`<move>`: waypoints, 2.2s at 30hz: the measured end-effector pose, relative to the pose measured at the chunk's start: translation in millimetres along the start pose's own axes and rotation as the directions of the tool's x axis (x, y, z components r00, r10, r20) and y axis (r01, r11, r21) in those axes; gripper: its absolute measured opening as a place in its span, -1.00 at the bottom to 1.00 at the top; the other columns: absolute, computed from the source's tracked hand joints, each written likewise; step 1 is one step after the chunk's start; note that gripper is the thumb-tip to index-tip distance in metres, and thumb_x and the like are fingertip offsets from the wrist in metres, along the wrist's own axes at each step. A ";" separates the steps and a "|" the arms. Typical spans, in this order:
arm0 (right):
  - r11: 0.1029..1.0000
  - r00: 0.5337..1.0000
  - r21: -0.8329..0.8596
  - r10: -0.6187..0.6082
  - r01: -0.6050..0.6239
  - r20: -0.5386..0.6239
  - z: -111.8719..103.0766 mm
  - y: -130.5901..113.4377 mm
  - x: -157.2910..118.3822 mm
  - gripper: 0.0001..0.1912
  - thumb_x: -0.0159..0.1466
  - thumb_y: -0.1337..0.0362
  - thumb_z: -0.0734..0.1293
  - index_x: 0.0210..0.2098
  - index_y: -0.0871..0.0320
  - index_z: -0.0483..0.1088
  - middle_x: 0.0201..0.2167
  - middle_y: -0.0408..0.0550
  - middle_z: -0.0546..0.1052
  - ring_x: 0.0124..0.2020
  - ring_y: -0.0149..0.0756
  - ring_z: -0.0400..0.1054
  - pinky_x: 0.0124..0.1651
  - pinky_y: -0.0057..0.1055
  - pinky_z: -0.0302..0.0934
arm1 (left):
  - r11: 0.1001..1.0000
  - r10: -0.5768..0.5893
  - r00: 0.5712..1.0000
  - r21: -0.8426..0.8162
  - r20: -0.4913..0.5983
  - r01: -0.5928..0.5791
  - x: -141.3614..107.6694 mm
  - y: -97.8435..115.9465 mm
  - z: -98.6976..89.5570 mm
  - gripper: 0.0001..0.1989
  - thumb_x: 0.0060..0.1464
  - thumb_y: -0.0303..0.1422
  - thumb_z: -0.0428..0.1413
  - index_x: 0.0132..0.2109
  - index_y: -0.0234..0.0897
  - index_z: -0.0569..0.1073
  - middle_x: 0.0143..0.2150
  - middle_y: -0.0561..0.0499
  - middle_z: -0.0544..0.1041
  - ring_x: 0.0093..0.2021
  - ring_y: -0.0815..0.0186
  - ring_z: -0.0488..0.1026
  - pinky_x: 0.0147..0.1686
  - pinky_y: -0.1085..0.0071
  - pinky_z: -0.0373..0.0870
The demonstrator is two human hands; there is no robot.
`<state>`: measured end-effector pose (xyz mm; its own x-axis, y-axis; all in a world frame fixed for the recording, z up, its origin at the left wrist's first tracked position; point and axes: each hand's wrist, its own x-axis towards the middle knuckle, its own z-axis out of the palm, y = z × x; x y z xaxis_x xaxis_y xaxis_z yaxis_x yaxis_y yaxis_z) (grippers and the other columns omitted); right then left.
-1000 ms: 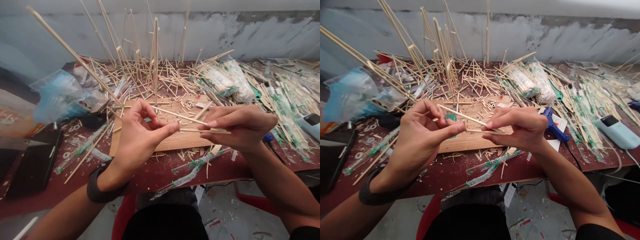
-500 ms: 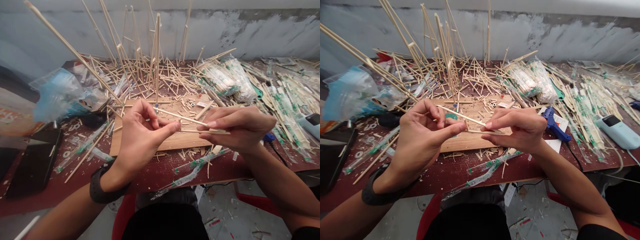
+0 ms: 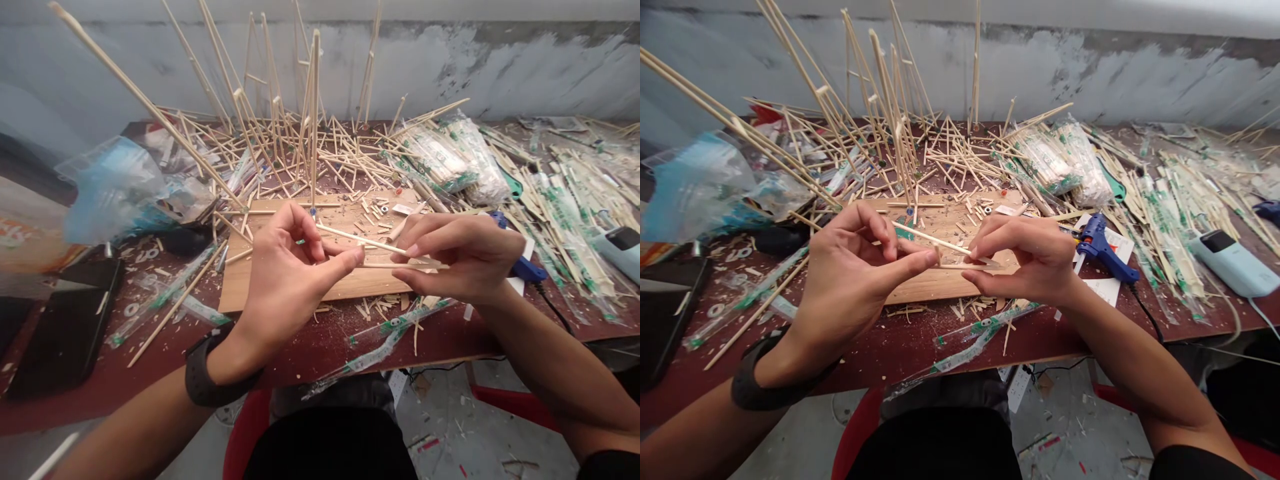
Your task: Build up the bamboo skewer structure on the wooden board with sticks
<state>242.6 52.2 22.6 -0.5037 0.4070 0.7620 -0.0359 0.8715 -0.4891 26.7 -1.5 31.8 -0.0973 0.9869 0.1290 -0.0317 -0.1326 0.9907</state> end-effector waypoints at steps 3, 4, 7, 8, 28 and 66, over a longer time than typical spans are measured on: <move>0.996 0.997 0.036 0.083 -0.083 0.006 2.2 0.4 -2.0 -0.76 0.14 0.51 0.53 -0.31 0.09 0.48 -0.46 -0.15 0.58 -0.46 -0.38 0.48 -0.44 -0.38 0.40 | 0.999 -0.002 1.000 0.043 0.015 0.001 -1.0 0.0 1.2 -0.57 -0.10 -0.56 0.42 -0.37 -0.20 0.27 -0.53 0.30 0.28 -0.37 0.33 0.69 -0.37 0.54 0.56; 0.992 0.993 0.048 0.115 -0.115 0.005 2.8 0.3 -3.1 -0.77 0.15 0.50 0.52 -0.33 0.09 0.47 -0.46 -0.16 0.57 -0.47 -0.39 0.47 -0.44 -0.38 0.39 | 0.998 -0.004 1.000 0.056 0.020 0.003 -0.9 -0.7 1.4 -0.58 -0.09 -0.56 0.41 -0.37 -0.20 0.27 -0.53 0.30 0.28 -0.37 0.32 0.70 -0.38 0.54 0.55; 0.967 0.970 0.067 0.244 -0.244 0.017 3.2 -1.0 -5.9 -0.77 0.16 0.50 0.51 -0.39 0.09 0.43 -0.46 -0.18 0.54 -0.45 -0.40 0.44 -0.44 -0.39 0.35 | 0.996 0.008 1.000 0.084 0.023 -0.010 0.4 -4.8 1.8 -0.59 -0.08 -0.55 0.40 -0.38 -0.20 0.27 -0.53 0.29 0.30 -0.34 0.31 0.70 -0.39 0.54 0.54; 0.952 0.955 0.068 0.297 -0.298 0.027 2.8 -1.7 -6.4 -0.77 0.16 0.49 0.51 -0.41 0.09 0.41 -0.46 -0.18 0.53 -0.45 -0.41 0.43 -0.45 -0.41 0.35 | 0.996 0.015 1.000 0.089 0.023 -0.017 1.2 -6.7 1.9 -0.59 -0.08 -0.55 0.39 -0.38 -0.20 0.27 -0.53 0.28 0.30 -0.34 0.30 0.70 -0.39 0.53 0.54; 0.750 0.722 -0.131 0.660 -0.648 0.205 -1.3 1.2 -1.4 -0.90 0.24 0.32 0.43 -0.38 0.25 0.52 -0.50 -0.12 0.52 -0.51 -0.49 0.34 -0.50 -0.54 0.24 | 0.953 0.107 0.989 0.273 0.100 -0.130 4.2 -25.1 2.3 -0.64 -0.04 -0.47 0.35 -0.39 -0.17 0.26 -0.50 0.22 0.31 -0.43 0.34 0.55 -0.45 0.46 0.39; 0.884 0.895 -0.221 0.438 -0.413 0.080 4.1 -5.3 -3.7 -0.95 0.25 0.41 0.44 -0.36 0.17 0.53 -0.48 -0.17 0.58 -0.53 -0.50 0.39 -0.47 -0.51 0.33 | 0.943 0.141 0.990 0.302 0.015 -0.139 5.8 -16.3 0.7 -0.61 -0.04 -0.49 0.39 -0.41 -0.19 0.27 -0.52 0.21 0.35 -0.45 0.37 0.55 -0.49 0.47 0.36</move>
<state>241.1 44.9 20.6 -0.5357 0.7245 0.4338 0.3668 0.6624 -0.6533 27.3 6.5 16.4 -0.0856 0.9596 0.2682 0.2836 -0.2346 0.9298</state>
